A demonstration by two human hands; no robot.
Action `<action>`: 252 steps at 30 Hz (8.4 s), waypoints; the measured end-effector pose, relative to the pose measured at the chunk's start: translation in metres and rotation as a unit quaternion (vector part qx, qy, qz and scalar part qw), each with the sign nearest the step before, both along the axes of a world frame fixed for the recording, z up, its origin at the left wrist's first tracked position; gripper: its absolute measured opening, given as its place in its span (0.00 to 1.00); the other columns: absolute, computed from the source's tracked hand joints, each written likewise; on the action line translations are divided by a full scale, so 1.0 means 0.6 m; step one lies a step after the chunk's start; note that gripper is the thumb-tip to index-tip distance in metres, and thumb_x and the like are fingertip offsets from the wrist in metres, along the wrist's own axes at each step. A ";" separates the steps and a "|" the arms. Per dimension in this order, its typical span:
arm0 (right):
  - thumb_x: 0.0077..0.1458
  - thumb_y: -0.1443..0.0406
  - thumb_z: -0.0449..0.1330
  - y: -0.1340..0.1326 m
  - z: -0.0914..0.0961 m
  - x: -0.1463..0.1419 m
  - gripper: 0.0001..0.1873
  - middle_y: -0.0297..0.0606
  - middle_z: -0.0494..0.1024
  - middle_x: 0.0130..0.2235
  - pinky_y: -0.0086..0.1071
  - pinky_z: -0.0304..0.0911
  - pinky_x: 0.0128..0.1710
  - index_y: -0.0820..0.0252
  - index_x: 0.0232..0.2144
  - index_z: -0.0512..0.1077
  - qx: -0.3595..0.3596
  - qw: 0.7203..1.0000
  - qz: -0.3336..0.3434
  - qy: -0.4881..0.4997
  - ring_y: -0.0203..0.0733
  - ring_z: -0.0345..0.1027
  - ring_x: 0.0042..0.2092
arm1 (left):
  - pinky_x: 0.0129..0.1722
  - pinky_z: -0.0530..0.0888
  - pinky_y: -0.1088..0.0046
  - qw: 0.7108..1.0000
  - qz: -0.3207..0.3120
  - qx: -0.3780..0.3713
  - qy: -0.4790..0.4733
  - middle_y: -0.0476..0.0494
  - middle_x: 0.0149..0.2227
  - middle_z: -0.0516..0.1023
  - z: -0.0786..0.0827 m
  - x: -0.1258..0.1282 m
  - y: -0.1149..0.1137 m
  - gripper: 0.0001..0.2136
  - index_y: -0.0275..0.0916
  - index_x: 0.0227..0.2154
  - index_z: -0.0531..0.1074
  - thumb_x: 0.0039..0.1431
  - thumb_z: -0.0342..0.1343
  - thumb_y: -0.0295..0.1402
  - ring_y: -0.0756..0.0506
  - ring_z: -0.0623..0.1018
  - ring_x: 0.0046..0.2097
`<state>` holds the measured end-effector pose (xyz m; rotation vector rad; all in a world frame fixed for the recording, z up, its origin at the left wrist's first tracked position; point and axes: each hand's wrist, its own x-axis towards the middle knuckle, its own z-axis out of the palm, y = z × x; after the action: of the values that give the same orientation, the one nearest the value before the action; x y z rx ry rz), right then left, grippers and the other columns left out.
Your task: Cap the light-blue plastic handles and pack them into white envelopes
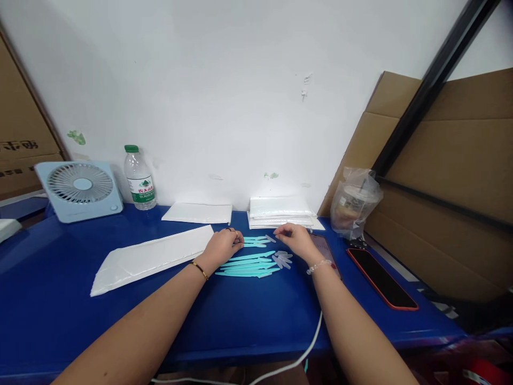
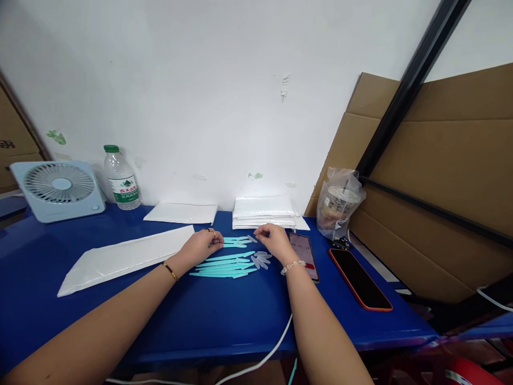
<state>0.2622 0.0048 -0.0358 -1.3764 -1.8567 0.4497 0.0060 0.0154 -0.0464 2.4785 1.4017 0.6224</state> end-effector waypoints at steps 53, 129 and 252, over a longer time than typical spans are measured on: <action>0.46 0.54 0.62 -0.016 0.001 -0.017 0.19 0.40 0.78 0.30 0.34 0.67 0.34 0.63 0.36 0.76 -0.139 0.970 0.124 0.155 0.41 0.72 0.32 | 0.28 0.66 0.75 0.980 -0.024 -0.159 -0.118 0.47 0.29 0.75 0.011 -0.008 -0.006 0.11 0.38 0.31 0.71 0.52 0.51 0.40 0.48 0.73 0.31; 0.48 0.58 0.62 -0.031 0.020 0.003 0.16 0.38 0.76 0.24 0.30 0.66 0.27 0.65 0.34 0.73 -0.179 0.973 0.079 0.122 0.37 0.69 0.27 | 0.25 0.62 0.75 0.992 -0.040 -0.117 0.011 0.48 0.29 0.76 0.029 0.008 -0.045 0.08 0.40 0.26 0.72 0.50 0.53 0.39 0.48 0.72 0.30; 0.39 0.69 0.58 -0.054 0.035 0.006 0.06 0.34 0.76 0.25 0.25 0.58 0.24 0.61 0.23 0.75 -0.181 0.956 0.166 -0.162 0.36 0.66 0.27 | 0.23 0.57 0.76 0.988 -0.120 -0.060 0.079 0.49 0.25 0.76 0.049 0.008 -0.063 0.07 0.40 0.23 0.73 0.50 0.50 0.32 0.49 0.70 0.27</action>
<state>0.2657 -0.0279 -0.0151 -1.4396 -2.3828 0.8076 0.0109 -0.0223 -0.0168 2.5914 1.1267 0.2901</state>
